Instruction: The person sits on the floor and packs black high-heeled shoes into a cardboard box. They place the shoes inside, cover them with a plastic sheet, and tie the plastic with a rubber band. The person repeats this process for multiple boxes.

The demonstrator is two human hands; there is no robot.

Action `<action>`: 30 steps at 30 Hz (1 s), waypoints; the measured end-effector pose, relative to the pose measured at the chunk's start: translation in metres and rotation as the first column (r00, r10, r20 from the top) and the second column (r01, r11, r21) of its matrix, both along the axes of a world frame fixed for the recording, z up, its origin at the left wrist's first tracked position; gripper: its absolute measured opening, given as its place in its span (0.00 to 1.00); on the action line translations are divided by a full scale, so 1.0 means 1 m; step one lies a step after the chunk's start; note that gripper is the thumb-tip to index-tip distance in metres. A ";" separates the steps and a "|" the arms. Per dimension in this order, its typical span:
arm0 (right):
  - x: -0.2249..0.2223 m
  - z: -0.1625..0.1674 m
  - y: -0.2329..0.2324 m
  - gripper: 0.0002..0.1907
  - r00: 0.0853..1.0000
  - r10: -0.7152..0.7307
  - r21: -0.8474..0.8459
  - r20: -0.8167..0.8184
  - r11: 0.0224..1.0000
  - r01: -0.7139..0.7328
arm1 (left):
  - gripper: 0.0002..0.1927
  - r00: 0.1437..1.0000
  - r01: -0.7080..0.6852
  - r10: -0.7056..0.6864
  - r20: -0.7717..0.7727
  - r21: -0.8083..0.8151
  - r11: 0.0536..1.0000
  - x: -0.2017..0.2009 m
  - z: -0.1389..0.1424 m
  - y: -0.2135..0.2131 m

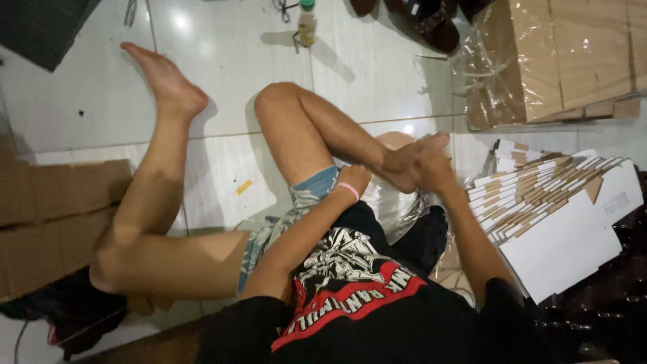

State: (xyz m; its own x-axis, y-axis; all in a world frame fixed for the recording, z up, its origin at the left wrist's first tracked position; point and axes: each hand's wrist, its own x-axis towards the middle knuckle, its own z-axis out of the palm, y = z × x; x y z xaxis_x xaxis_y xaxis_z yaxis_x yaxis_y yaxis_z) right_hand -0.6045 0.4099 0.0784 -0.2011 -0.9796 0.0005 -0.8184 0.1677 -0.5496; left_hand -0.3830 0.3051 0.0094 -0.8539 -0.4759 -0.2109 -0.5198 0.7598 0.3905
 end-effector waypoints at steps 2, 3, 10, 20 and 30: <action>0.045 -0.010 0.028 0.19 0.997 0.072 0.086 0.016 0.994 -0.073 | 0.10 0.998 -0.039 0.038 0.042 0.028 0.999 0.010 0.009 -0.004; 0.059 -0.011 0.040 0.19 0.996 0.089 0.110 -0.005 0.990 -0.088 | 0.10 0.997 -0.052 0.050 0.060 0.040 0.998 0.015 0.014 -0.005; 0.096 -0.020 0.099 0.38 0.917 0.089 0.216 -0.388 0.976 -0.004 | 0.06 0.992 -0.118 0.117 -0.043 -0.010 0.993 0.041 0.029 -0.003; 0.061 -0.059 0.105 0.09 0.982 0.072 -0.037 -0.176 0.996 -0.080 | 0.05 0.879 -0.255 0.281 -0.386 0.120 0.960 0.065 0.063 -0.007; 0.063 0.152 -0.017 0.14 0.583 0.185 -0.512 0.791 0.721 0.466 | 0.18 0.445 0.035 0.698 -0.561 0.790 0.612 0.125 0.109 -0.027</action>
State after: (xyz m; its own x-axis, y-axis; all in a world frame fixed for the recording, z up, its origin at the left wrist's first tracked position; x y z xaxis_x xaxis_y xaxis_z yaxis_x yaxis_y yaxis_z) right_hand -0.5411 0.3927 0.2303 -0.5744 -0.7434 0.3426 -0.0328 -0.3972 -0.9171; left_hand -0.2585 0.2779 0.1186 -0.5857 -0.8090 0.0508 0.1449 -0.0428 0.9885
